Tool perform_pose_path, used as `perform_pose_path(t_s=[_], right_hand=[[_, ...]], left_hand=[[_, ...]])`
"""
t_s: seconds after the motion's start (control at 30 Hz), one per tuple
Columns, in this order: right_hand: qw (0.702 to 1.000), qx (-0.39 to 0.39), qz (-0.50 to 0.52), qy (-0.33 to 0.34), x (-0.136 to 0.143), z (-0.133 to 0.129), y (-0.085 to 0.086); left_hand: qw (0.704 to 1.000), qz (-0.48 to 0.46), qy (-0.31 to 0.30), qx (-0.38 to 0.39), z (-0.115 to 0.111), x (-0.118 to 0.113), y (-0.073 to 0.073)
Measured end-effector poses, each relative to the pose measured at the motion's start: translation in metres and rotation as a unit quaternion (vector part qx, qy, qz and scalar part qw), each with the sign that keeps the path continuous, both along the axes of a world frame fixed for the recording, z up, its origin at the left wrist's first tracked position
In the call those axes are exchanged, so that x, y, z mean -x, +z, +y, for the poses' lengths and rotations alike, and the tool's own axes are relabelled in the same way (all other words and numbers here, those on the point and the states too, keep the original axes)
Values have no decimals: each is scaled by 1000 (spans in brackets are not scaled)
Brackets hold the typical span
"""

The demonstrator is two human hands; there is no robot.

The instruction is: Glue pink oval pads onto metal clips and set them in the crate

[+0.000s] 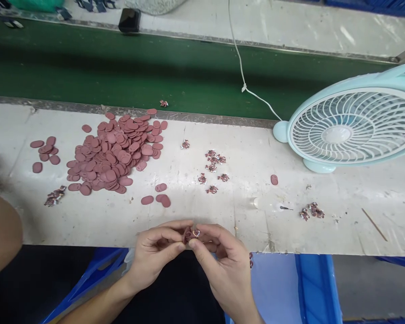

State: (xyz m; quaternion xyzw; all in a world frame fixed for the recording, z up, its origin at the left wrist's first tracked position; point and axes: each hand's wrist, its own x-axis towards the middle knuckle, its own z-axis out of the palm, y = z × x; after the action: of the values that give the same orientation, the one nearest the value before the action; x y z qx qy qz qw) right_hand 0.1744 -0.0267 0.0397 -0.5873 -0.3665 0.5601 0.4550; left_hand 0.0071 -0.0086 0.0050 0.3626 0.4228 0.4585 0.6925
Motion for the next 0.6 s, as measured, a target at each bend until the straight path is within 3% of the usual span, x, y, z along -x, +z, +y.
perform_pose_path(t_s=[0.13, 0.2, 0.23, 0.3, 0.37, 0.43, 0.5, 0.6], right_hand=[[1000, 5, 22, -6, -5, -3, -6], [999, 6, 27, -22, -15, -8, -13], [999, 5, 23, -37, -23, -12, -17], [997, 1, 4, -83, -41, -23, -27], [990, 2, -26, -136, -62, -37, -37], [980, 9, -65, -185, -83, -55, -45], [966, 22, -123, -228, -101, -76, -52], [933, 45, -219, -281, -125, -117, -70]], left_hand=[[996, 60, -20, -57, 2, 7, -4], [977, 163, -32, -132, 16, 20, -8], [954, 240, -31, -178, 26, 28, -10], [867, 421, -20, -265, 50, 46, -12], [782, 556, -37, -278, 76, 59, -14], [739, 614, -71, -268, 96, 66, -14], [728, 624, -99, -265, 107, 68, -15], [753, 604, -111, -235, 114, 68, -15]])
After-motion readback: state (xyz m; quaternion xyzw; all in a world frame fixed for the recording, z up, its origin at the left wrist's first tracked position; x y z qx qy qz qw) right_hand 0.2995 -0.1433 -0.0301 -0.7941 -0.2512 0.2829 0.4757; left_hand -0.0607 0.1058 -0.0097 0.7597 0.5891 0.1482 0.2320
